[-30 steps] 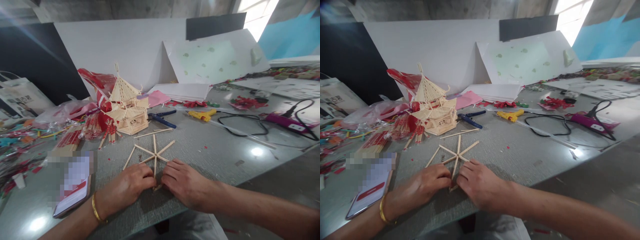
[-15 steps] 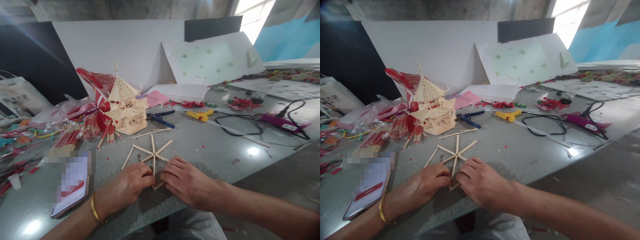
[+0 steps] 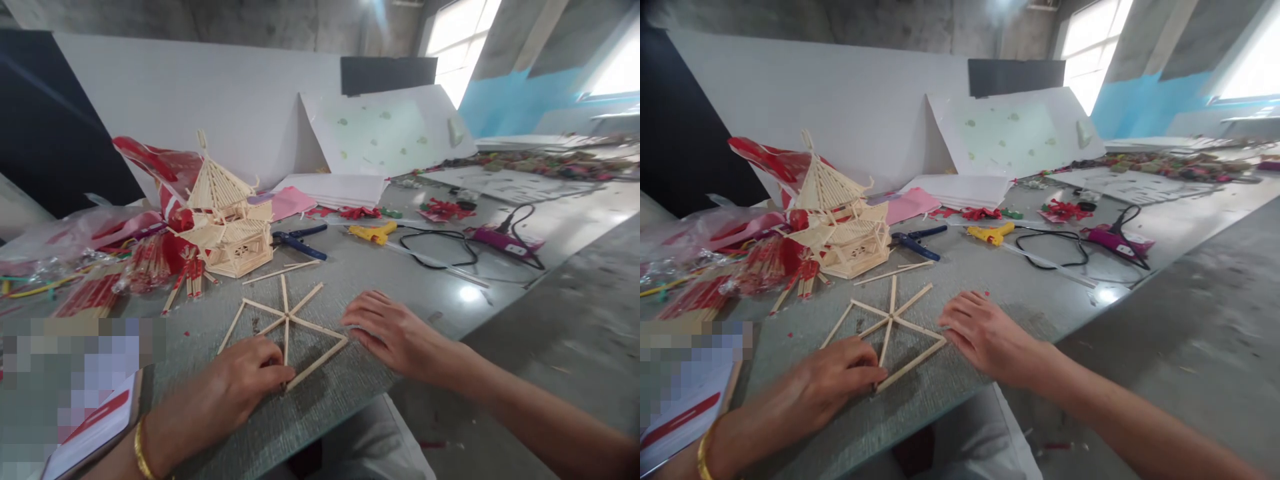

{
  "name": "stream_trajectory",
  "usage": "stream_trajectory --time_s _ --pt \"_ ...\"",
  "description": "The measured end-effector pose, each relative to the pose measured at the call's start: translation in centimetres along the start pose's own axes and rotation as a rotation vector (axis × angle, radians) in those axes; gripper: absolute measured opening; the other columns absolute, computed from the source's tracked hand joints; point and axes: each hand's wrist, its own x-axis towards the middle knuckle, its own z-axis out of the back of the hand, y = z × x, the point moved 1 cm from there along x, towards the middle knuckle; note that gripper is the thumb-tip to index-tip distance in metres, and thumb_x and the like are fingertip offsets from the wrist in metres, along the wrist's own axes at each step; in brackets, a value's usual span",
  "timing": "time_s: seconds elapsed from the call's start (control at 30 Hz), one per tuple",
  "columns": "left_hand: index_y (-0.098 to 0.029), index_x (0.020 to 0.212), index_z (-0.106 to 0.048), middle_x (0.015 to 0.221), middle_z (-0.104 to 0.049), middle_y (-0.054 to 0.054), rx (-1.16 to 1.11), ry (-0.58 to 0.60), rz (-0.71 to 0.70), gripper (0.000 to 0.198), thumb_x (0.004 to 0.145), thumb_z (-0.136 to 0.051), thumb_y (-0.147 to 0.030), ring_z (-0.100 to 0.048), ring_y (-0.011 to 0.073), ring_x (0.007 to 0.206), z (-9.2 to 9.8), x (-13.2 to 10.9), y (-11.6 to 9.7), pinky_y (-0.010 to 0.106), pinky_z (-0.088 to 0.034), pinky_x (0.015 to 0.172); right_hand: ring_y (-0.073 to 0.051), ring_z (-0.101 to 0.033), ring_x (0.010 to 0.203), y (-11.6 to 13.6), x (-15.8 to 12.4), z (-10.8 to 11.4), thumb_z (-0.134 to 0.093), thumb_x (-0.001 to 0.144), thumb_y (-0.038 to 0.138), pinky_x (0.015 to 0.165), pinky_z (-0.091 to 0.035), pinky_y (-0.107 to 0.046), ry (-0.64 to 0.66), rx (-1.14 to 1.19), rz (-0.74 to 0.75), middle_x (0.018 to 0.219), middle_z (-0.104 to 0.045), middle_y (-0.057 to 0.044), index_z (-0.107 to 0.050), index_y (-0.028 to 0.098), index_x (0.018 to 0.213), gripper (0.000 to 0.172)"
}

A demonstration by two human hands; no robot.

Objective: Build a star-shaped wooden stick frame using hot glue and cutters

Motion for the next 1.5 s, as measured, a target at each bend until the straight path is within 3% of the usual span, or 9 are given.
stream_trajectory --time_s 0.17,0.33,0.53,0.7,1.13,1.5 --pt "-0.023 0.102 -0.060 0.088 -0.057 0.001 0.023 -0.055 -0.022 0.028 0.089 -0.043 -0.005 -0.053 0.0130 0.078 -0.5 0.0 0.3 0.022 -0.040 0.068 -0.016 -0.051 0.087 0.4 -0.2 -0.3 -0.041 0.094 0.019 0.081 -0.043 -0.033 0.011 0.035 0.014 0.091 -0.060 -0.008 -0.060 0.014 0.096 0.020" --pt "-0.021 0.093 -0.061 0.082 -0.058 0.001 0.037 -0.135 -0.044 0.023 0.091 -0.041 -0.010 -0.052 0.0127 0.073 -0.7 0.4 0.2 0.021 -0.039 0.063 -0.017 -0.049 0.088 1.9 0.4 -1.2 -0.044 0.093 0.023 0.082 -0.040 -0.033 0.106 0.054 0.036 0.093 -0.059 -0.007 -0.061 0.013 0.098 0.020" --pt "-0.021 0.096 -0.060 0.089 -0.057 0.000 -0.008 -0.050 0.000 0.026 0.088 -0.044 -0.003 -0.053 0.0122 0.079 -0.3 0.3 0.0 0.022 -0.039 0.070 -0.016 -0.048 0.087 3.6 1.8 -2.8 -0.042 0.093 0.022 0.080 -0.038 -0.031 0.208 0.025 0.124 0.087 -0.058 -0.006 -0.062 0.014 0.094 0.021" --pt "-0.020 0.093 -0.059 0.092 -0.057 0.000 -0.018 -0.027 0.002 0.026 0.088 -0.044 0.000 -0.052 0.0119 0.082 0.0 0.4 0.2 0.021 -0.039 0.073 -0.016 -0.047 0.081 3.4 2.3 -3.5 -0.035 0.094 0.014 0.077 -0.037 -0.030 0.211 0.018 0.185 0.082 -0.057 -0.006 -0.059 0.013 0.083 0.026" --pt "-0.021 0.091 -0.060 0.089 -0.057 0.000 -0.005 -0.084 -0.015 0.025 0.091 -0.041 -0.005 -0.051 0.0121 0.080 -0.8 0.5 0.7 0.022 -0.038 0.072 -0.017 -0.048 0.086 2.9 1.7 -4.1 -0.038 0.093 0.014 0.082 -0.036 -0.032 0.206 0.027 0.160 0.087 -0.058 -0.006 -0.059 0.014 0.093 0.021" --pt "-0.021 0.092 -0.060 0.090 -0.058 0.000 0.042 -0.101 -0.038 0.025 0.093 -0.039 -0.007 -0.053 0.0118 0.081 -0.6 0.7 0.4 0.022 -0.038 0.073 -0.016 -0.047 0.083 2.9 1.7 -4.2 -0.036 0.092 0.013 0.079 -0.035 -0.032 0.174 0.055 0.182 0.085 -0.057 -0.006 -0.058 0.014 0.088 0.023"
